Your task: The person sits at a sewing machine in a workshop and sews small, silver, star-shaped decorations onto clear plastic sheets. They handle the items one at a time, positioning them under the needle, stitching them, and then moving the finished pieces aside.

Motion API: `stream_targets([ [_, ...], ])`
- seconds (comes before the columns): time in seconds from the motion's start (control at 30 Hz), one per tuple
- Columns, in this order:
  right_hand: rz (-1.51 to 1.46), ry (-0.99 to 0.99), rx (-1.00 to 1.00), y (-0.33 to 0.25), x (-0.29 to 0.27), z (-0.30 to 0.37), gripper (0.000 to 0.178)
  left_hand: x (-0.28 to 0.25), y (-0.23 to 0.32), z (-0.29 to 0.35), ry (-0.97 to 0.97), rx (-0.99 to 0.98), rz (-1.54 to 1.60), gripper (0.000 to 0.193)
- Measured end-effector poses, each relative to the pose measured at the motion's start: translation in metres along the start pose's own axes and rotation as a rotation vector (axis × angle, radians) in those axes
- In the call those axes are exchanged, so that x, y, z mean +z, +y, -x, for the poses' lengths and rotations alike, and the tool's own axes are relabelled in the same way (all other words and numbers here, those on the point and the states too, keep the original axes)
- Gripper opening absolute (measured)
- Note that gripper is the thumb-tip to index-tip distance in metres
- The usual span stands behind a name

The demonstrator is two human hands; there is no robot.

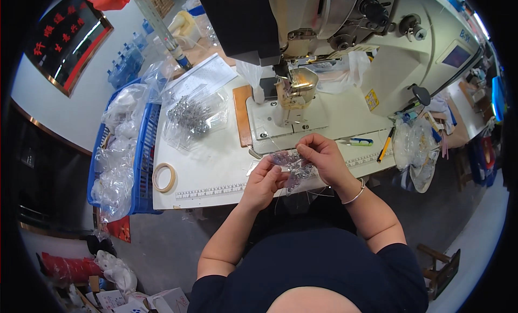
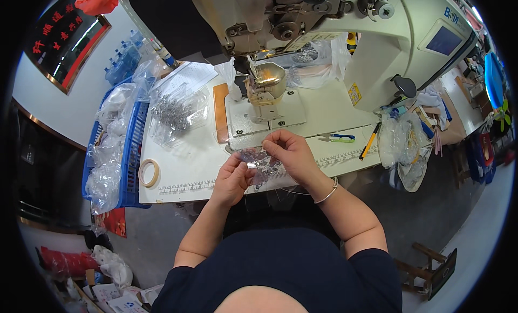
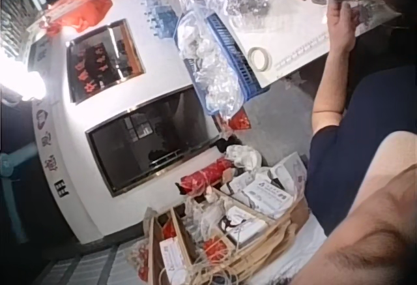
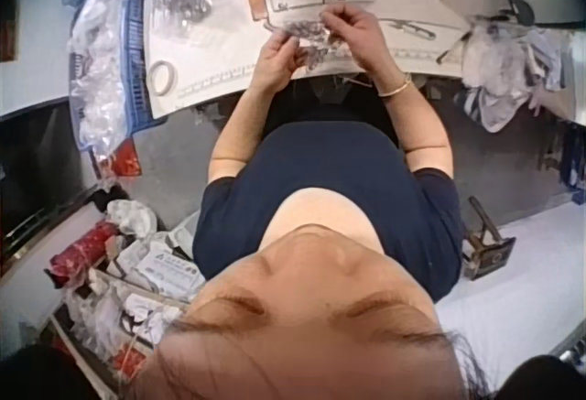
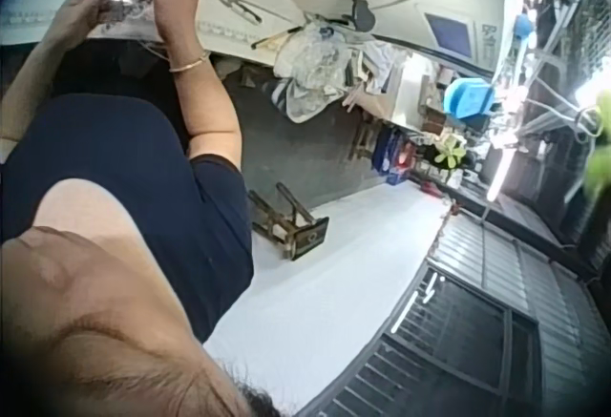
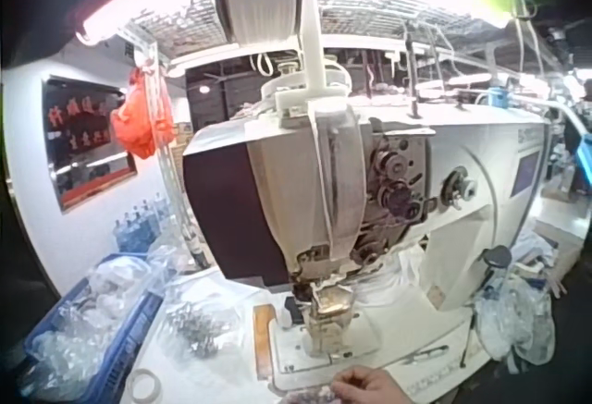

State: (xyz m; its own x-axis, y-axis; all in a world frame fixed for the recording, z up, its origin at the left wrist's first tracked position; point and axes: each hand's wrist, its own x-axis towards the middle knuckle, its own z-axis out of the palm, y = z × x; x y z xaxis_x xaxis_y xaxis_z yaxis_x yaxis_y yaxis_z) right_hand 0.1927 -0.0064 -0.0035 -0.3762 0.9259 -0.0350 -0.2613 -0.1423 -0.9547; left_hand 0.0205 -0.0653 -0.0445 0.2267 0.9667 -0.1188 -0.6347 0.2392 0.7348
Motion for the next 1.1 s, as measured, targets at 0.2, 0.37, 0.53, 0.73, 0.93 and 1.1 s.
stream_targets([
  [0.2,0.049,-0.015,0.007,0.003,-0.002,0.0,0.008,0.01,0.004,-0.002,0.044,0.19,-0.21,0.038],
  [0.37,0.178,0.025,-0.013,0.004,0.001,0.003,0.011,0.001,0.002,-0.003,-0.017,0.23,-0.116,0.029],
  [0.53,0.252,0.066,-0.049,0.004,0.002,0.004,0.01,-0.001,-0.003,-0.007,0.107,0.234,-0.15,0.024],
  [0.73,0.231,0.075,-0.063,0.005,0.003,0.005,0.01,0.002,-0.002,-0.006,0.122,0.207,-0.022,0.018],
  [0.93,0.296,0.104,-0.107,0.009,0.003,0.006,0.01,0.004,-0.008,-0.007,0.169,0.284,-0.089,0.016],
  [1.1,0.382,0.144,-0.139,0.005,0.007,0.006,0.009,0.006,-0.008,-0.005,0.17,0.286,-0.064,0.016],
])
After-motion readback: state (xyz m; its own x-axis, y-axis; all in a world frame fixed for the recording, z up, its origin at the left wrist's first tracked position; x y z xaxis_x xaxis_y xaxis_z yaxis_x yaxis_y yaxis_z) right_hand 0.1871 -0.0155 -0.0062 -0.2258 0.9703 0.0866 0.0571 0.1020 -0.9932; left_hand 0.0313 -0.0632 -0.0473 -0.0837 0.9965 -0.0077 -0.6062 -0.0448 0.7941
